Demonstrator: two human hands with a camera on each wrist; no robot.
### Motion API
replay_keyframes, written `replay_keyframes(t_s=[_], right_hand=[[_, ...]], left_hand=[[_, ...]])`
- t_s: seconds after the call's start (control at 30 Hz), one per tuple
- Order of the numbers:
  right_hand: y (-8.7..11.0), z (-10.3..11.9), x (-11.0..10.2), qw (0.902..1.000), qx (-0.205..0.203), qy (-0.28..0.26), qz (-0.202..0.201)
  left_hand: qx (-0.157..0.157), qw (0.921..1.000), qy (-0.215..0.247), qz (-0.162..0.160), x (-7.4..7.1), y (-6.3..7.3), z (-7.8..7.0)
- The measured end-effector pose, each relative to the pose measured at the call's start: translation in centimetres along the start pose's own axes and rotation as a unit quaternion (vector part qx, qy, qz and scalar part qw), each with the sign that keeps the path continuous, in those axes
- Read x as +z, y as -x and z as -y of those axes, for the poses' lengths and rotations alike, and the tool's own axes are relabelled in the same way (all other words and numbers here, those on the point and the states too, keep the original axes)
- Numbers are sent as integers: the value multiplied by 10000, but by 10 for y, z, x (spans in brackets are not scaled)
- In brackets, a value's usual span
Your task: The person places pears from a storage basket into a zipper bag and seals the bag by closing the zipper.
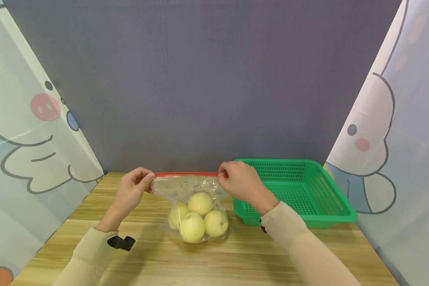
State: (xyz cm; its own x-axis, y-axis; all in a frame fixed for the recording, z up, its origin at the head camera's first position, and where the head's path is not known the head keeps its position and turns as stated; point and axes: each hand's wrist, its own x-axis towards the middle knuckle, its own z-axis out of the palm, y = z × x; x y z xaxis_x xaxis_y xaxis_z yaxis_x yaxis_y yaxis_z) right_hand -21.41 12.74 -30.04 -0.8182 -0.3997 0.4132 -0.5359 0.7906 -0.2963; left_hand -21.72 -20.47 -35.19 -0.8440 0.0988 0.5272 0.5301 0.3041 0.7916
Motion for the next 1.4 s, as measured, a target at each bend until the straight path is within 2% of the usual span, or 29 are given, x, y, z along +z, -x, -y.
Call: replay_keyframes(t_s=[0.7,1.03,1.4], right_hand=[[5,-6,0,9997,40,-139,-182],[9,-8,-1,9994,150,-277,-115],[12,-11,0,9993,187,-279,-166]], left_hand=[[-20,9999,-91,-38,-1,1,3],[-249,9997,-21,2,-1,3,-1],[-30,10000,32,-9,-2,2,4]])
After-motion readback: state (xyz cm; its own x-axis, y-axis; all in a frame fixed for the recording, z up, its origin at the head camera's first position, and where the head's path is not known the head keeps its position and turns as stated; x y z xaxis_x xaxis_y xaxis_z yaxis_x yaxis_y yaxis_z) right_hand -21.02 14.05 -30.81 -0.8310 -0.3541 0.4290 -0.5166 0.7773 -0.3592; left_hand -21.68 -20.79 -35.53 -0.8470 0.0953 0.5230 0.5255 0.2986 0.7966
